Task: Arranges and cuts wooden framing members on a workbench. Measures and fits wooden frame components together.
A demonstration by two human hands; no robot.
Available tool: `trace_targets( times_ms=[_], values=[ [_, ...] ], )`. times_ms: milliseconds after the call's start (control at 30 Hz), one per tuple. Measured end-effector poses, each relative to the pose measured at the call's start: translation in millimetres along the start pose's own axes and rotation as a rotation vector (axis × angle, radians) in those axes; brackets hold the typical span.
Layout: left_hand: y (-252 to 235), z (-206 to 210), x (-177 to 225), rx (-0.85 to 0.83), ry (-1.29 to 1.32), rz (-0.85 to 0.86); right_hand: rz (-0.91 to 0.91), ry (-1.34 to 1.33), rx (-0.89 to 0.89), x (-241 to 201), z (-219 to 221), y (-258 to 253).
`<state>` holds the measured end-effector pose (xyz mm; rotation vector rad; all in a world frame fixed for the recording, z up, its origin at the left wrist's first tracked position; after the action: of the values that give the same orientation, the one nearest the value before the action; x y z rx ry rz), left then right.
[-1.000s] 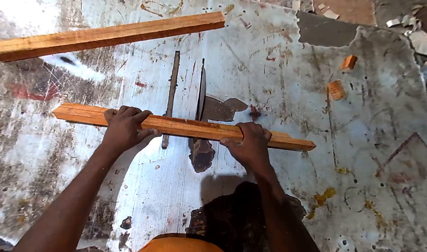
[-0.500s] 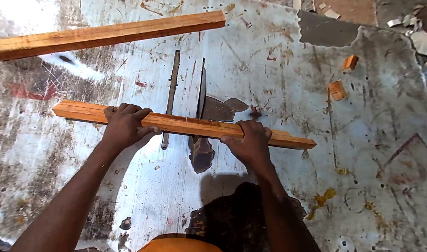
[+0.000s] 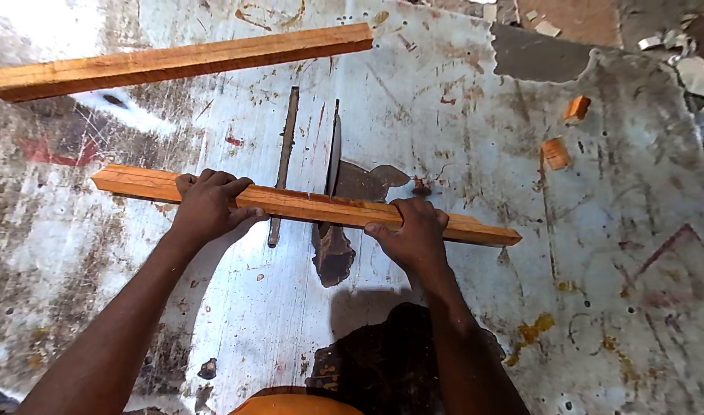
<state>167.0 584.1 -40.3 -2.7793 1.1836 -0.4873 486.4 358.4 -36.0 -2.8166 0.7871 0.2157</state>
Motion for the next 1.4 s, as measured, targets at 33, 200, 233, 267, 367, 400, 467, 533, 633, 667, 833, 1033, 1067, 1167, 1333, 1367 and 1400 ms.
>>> trace_targets(
  times_ms=[33, 200, 233, 267, 367, 400, 467, 533, 633, 667, 833, 1033, 1067, 1167, 1333, 1367, 1400],
  values=[
    [0, 0, 0, -0.003, -0.002, -0.003, -0.001, 0.003, 0.000, 0, 0, 0],
    [-3, 1, -1, -0.023, -0.012, -0.007, 0.014, 0.007, -0.023, 0, 1, -3],
    [-3, 1, -1, -0.030, -0.012, -0.008, 0.015, 0.009, -0.025, 1, 1, -3],
    [-3, 1, -1, -0.034, -0.013, -0.008, 0.015, 0.008, -0.025, 1, 1, -3],
    [-4, 2, -1, -0.040, -0.013, -0.013, 0.009, 0.009, -0.020, 1, 1, -4],
    [-4, 2, -1, -0.041, -0.012, -0.013, 0.009, 0.010, -0.025, 1, 1, -5],
    [-4, 1, -1, -0.041, -0.009, -0.016, 0.014, 0.010, -0.039, 1, 2, -5],
    [-6, 1, -1, -0.042, -0.006, -0.019, 0.022, 0.004, -0.049, 1, 1, -6],
    [-6, 2, -2, -0.047, -0.010, -0.018, 0.025, -0.002, -0.061, 0, 1, -7],
    [-6, 2, -2, -0.046, -0.013, -0.018, 0.026, 0.003, -0.062, 1, 1, -7],
    [-8, 1, -2, -0.063, -0.009, -0.032, 0.024, -0.001, -0.063, 1, 1, -8],
    [-10, 1, -2, -0.089, -0.031, -0.046, 0.028, -0.009, -0.063, -1, -4, -9],
    [-10, 0, -2, -0.093, -0.032, -0.045, 0.026, -0.008, -0.060, -2, -5, -9],
    [-10, -1, -2, -0.097, -0.031, -0.045, 0.028, -0.007, -0.063, -4, -8, -8],
    [-1, -4, 2, -0.078, -0.030, -0.057, 0.021, -0.021, 0.025, -7, -12, 6],
    [7, -6, 5, -0.052, -0.027, -0.059, 0.023, -0.040, 0.062, -10, -15, 15],
    [18, -8, 9, -0.013, -0.028, -0.055, 0.023, -0.053, 0.095, -11, -17, 27]
  ],
)
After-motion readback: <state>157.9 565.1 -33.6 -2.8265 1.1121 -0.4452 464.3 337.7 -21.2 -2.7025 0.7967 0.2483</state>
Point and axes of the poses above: each hand's wrist, its own y-axis away from the middle knuckle, its own z-axis out of the palm, x = y × z, the point moved 9 cm from there along -y, towards the middle knuckle, and after that the axes turned 13 degrees about x, right-handed, at the moved point
